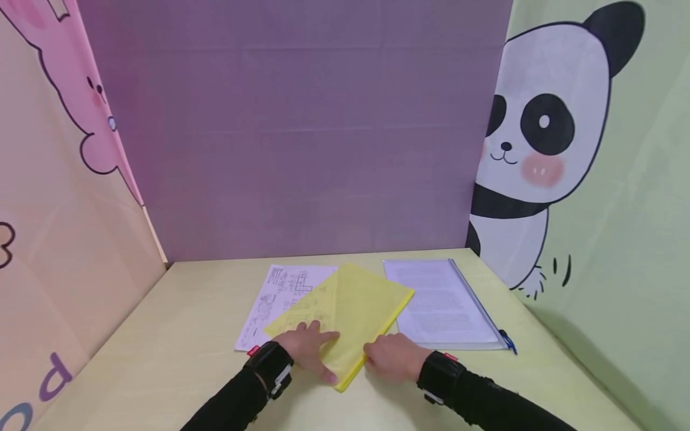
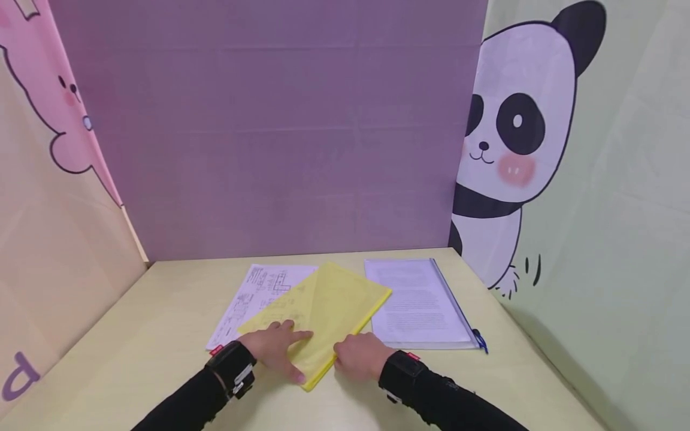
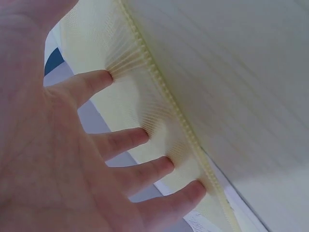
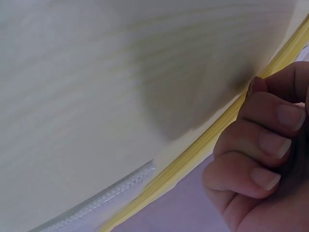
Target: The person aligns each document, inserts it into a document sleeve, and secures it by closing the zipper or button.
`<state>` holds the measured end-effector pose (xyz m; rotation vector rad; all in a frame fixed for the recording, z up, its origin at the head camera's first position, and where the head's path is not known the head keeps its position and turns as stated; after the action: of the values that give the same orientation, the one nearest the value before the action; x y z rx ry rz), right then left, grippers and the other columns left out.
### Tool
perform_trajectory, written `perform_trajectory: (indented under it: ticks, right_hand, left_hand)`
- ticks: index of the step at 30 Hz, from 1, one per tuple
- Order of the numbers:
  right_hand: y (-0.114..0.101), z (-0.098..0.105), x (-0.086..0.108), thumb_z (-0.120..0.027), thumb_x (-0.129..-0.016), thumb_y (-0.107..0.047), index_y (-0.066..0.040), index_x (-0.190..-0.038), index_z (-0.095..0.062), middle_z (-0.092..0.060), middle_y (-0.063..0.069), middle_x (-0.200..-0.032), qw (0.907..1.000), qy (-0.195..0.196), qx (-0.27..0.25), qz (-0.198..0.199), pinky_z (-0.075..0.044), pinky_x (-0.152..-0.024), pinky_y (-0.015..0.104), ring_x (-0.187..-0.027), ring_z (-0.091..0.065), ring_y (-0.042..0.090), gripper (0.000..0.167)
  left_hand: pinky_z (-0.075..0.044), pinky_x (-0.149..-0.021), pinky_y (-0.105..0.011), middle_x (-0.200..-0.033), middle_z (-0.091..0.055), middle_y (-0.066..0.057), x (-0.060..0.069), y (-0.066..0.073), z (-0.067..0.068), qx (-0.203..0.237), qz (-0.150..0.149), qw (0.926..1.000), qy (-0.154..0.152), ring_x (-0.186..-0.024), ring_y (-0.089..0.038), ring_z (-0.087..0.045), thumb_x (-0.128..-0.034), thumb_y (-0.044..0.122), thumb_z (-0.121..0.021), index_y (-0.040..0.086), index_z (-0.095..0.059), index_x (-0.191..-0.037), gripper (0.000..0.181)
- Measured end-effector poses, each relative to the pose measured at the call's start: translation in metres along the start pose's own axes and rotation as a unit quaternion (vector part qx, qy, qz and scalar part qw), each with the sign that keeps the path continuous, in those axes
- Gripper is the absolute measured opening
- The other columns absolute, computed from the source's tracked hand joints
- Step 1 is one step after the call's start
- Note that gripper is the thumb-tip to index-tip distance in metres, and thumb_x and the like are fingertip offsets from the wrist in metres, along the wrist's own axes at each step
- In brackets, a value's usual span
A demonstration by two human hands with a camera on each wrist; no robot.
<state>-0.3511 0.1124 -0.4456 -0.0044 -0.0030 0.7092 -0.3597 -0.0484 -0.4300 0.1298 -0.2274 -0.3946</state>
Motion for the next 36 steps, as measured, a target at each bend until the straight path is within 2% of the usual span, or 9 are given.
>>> perform_trajectory:
  ticks: [10,20,27,31,36]
  right_hand:
    - [0.012,-0.006,0.0,-0.063,-0.098,-0.025,-0.017,-0.083,-0.059,-0.046,-0.007,-0.067,0.9998,-0.015,0.0,-0.016,-0.038,-0.056,0.029,-0.058,-0.043,0.011,0.018]
    - [0.017,-0.007,-0.001,-0.062,-0.098,-0.025,-0.018,-0.082,-0.059,-0.046,-0.007,-0.067,0.999,-0.03,-0.018,-0.029,-0.037,-0.058,0.029,-0.058,-0.043,0.011,0.018]
    - [0.017,-0.004,-0.002,-0.063,-0.097,-0.023,-0.017,-0.08,-0.058,-0.047,-0.008,-0.067,0.9998,-0.01,-0.013,-0.008,-0.039,-0.057,0.029,-0.058,-0.045,0.01,0.019]
    - [0.024,-0.004,0.0,-0.063,-0.097,-0.023,-0.016,-0.082,-0.059,-0.048,-0.007,-0.069,0.9994,-0.015,-0.014,-0.029,-0.04,-0.058,0.03,-0.059,-0.045,0.012,0.017]
    - [0.029,-0.003,0.003,-0.064,-0.096,-0.021,-0.016,-0.08,-0.057,-0.049,-0.007,-0.068,0.9994,-0.004,-0.011,-0.034,-0.041,-0.057,0.032,-0.059,-0.046,0.012,0.019]
  left_hand:
    - [-0.042,-0.1,-0.066,-0.156,-0.04,-0.013,-0.005,-0.008,-0.005,0.016,-0.001,0.9995,-0.026,-0.139,-0.038,-0.04,-0.0673,0.064,-0.086,0.039,-0.05,-0.15,0.093]
    - [-0.041,-0.101,-0.068,-0.157,-0.038,-0.014,-0.006,-0.005,-0.005,0.018,-0.002,0.9993,-0.032,-0.14,-0.04,-0.037,-0.0664,0.062,-0.088,0.038,-0.049,-0.15,0.095]
    - [-0.041,-0.101,-0.067,-0.156,-0.039,-0.014,-0.003,-0.007,-0.003,0.012,-0.003,0.9995,-0.03,-0.14,-0.04,-0.038,-0.0662,0.061,-0.088,0.036,-0.049,-0.15,0.096]
    - [-0.044,-0.099,-0.066,-0.155,-0.041,-0.012,-0.001,-0.006,-0.003,0.005,-0.011,0.9996,-0.026,-0.139,-0.037,-0.04,-0.0657,0.06,-0.089,0.037,-0.049,-0.15,0.096]
    - [-0.043,-0.099,-0.066,-0.156,-0.04,-0.01,-0.001,-0.007,-0.003,-0.006,-0.014,0.9996,-0.026,-0.14,-0.036,-0.039,-0.0653,0.061,-0.088,0.039,-0.048,-0.15,0.096]
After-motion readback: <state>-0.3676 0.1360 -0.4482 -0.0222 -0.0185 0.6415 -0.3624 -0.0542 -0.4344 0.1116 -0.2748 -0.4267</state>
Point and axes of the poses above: each hand's wrist, its own x-axis away from the middle knuckle, its own z-axis out of the back of the hand, y = z × x, the point moved 7 cm from there along -x, towards the middle knuckle
